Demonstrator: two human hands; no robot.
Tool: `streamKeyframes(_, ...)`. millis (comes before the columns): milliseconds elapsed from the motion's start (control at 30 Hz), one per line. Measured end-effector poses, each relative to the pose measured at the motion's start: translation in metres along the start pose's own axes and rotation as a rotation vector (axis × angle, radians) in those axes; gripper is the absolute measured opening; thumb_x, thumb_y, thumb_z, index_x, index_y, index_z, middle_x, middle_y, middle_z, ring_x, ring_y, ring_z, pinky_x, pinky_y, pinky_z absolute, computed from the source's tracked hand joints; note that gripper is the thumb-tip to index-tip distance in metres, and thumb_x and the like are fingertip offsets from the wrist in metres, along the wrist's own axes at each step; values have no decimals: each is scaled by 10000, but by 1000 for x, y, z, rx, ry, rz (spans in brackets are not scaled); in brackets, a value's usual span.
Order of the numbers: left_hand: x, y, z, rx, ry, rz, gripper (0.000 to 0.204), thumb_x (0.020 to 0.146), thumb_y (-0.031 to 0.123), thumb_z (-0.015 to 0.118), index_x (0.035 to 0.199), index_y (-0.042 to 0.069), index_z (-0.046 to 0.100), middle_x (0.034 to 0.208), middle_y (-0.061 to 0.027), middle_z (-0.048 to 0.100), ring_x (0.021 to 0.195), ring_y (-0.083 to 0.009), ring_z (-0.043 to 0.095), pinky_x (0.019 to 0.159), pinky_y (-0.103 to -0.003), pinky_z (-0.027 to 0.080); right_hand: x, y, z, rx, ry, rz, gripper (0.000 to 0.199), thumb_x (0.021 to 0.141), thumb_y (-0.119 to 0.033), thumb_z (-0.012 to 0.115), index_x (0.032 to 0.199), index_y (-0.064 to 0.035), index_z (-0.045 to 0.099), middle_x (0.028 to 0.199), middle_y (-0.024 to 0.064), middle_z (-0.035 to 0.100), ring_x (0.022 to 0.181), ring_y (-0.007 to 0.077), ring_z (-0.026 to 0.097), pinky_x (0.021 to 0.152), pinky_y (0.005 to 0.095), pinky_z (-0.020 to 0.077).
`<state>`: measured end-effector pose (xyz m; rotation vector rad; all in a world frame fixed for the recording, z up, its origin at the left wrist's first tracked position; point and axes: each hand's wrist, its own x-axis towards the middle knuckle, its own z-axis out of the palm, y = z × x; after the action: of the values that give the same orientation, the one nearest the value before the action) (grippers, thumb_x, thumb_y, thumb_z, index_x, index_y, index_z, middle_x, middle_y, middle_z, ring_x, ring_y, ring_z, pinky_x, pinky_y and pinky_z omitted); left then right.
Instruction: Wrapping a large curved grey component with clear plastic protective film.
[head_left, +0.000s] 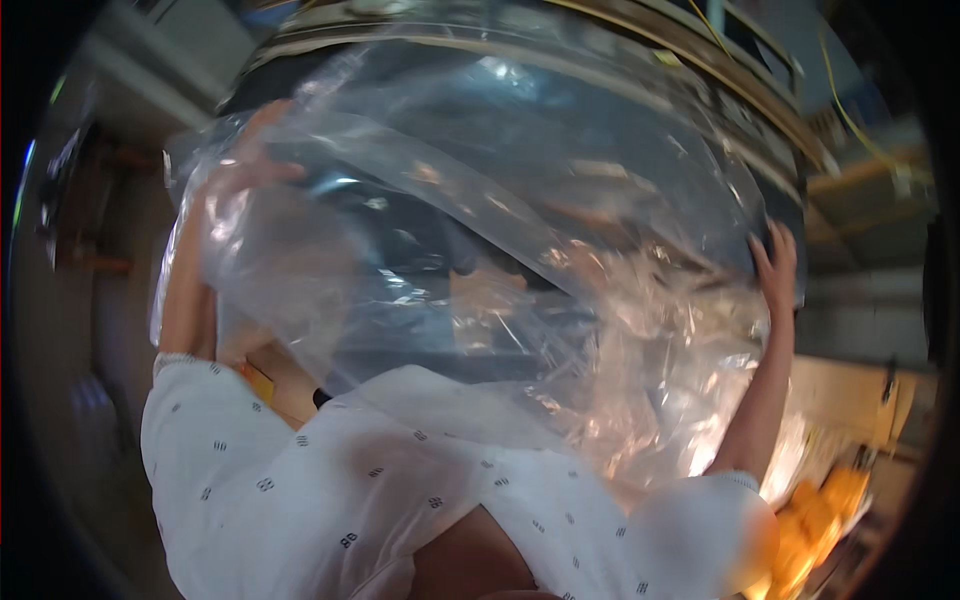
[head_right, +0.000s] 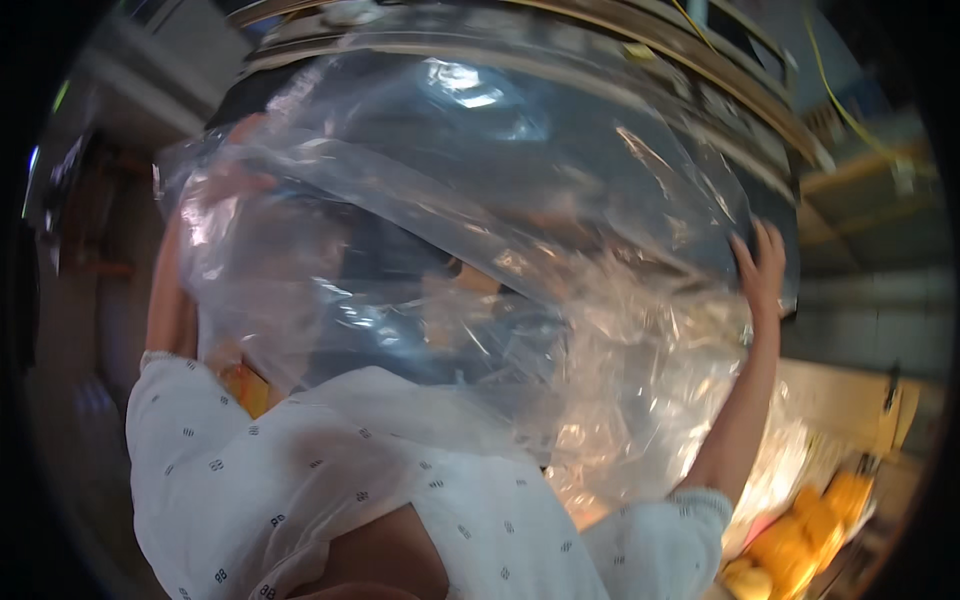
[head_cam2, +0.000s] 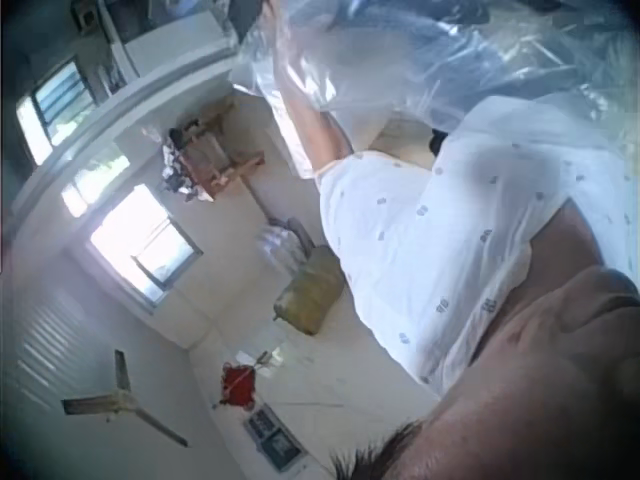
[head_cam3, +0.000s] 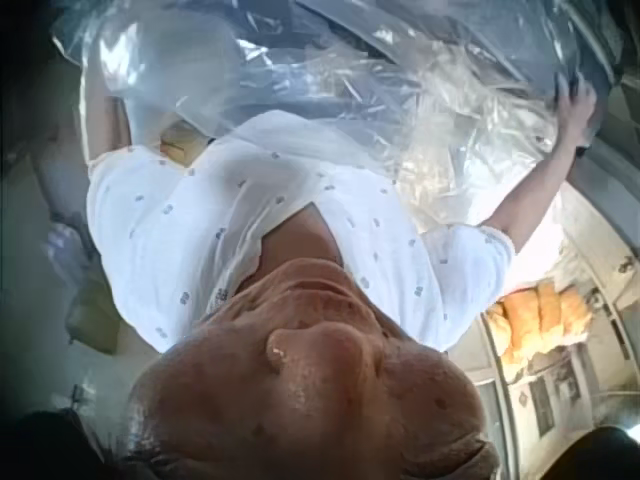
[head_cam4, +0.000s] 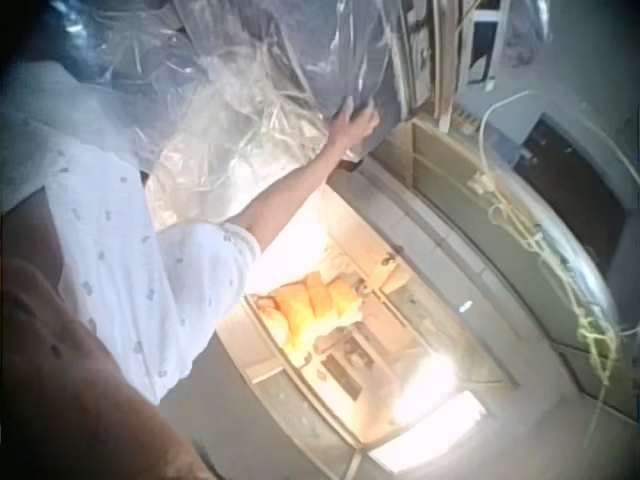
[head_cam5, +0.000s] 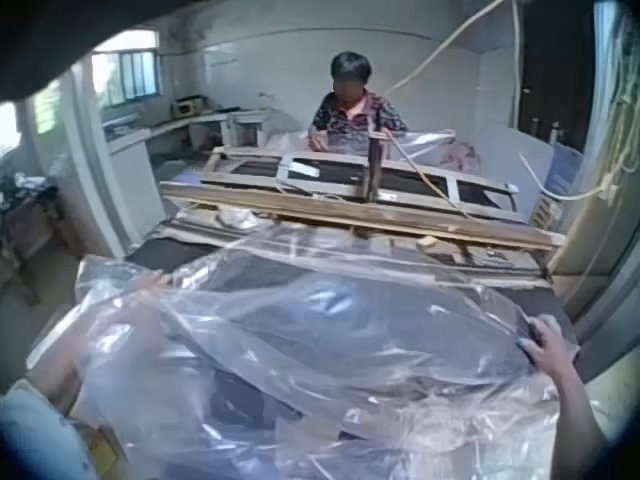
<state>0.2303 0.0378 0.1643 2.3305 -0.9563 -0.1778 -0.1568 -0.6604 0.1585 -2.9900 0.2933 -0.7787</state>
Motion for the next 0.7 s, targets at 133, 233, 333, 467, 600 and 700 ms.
streamKeyframes(133, -12, 57, 22, 693, 111, 74, 1000, 573, 525, 704, 1368, 125, 249, 1392, -155, 260, 1274, -355, 255, 988, -483, 270, -5, 79, -80, -64, -373, 358, 93, 781, -58, 599, 856, -30, 552, 771, 67, 557, 707, 145, 522, 670, 272, 430)
streamKeyframes(233, 2, 57, 41, 592, 121, 142, 973, 584, 502, 702, 1361, 114, 266, 1378, -162, 283, 1264, -355, 272, 1000, -473, 260, 38, 110, -118, -289, 406, 306, 202, 814, -192, 597, 932, -29, 608, 812, 96, 629, 720, 215, 596, 663, 310, 462)
streamKeyframes(333, -4, 46, 39, 473, 191, 160, 955, 598, 497, 700, 1350, 87, 279, 1354, -156, 329, 1251, -339, 306, 1004, -444, 271, 112, 29, -123, -258, 605, 505, 279, 838, -269, 570, 904, 0, 602, 797, 100, 631, 692, 213, 588, 657, 295, 462)
streamKeyframes(467, 16, 25, 28, 329, 414, 143, 720, 694, 380, 673, 1268, 43, 398, 1278, -151, 426, 1159, -329, 416, 958, -371, 337, 82, 60, -58, -24, 27, 614, 503, 871, -442, 462, 941, 45, 564, 913, 182, 595, 810, 268, 561, 759, 348, 436)
streamKeyframes(600, 16, 36, -16, 359, 59, -296, 477, 761, 245, 623, 1172, 43, 491, 1163, -91, 534, 1118, -267, 456, 889, -372, 361, 7, 76, 23, -69, -80, 555, 575, 894, -447, 398, 1242, 10, 425, 1277, 233, 407, 1176, 325, 395, 978, 384, 288)
streamKeyframes(700, 6, 48, -77, 499, 267, -355, 433, 738, 246, 644, 1133, 105, 539, 1098, -10, 579, 1066, -221, 492, 833, -422, 367, 12, 28, 18, -139, -183, 359, 569, 915, -420, 348, 1347, -54, 302, 1382, 218, 267, 1275, 337, 257, 1039, 386, 191)
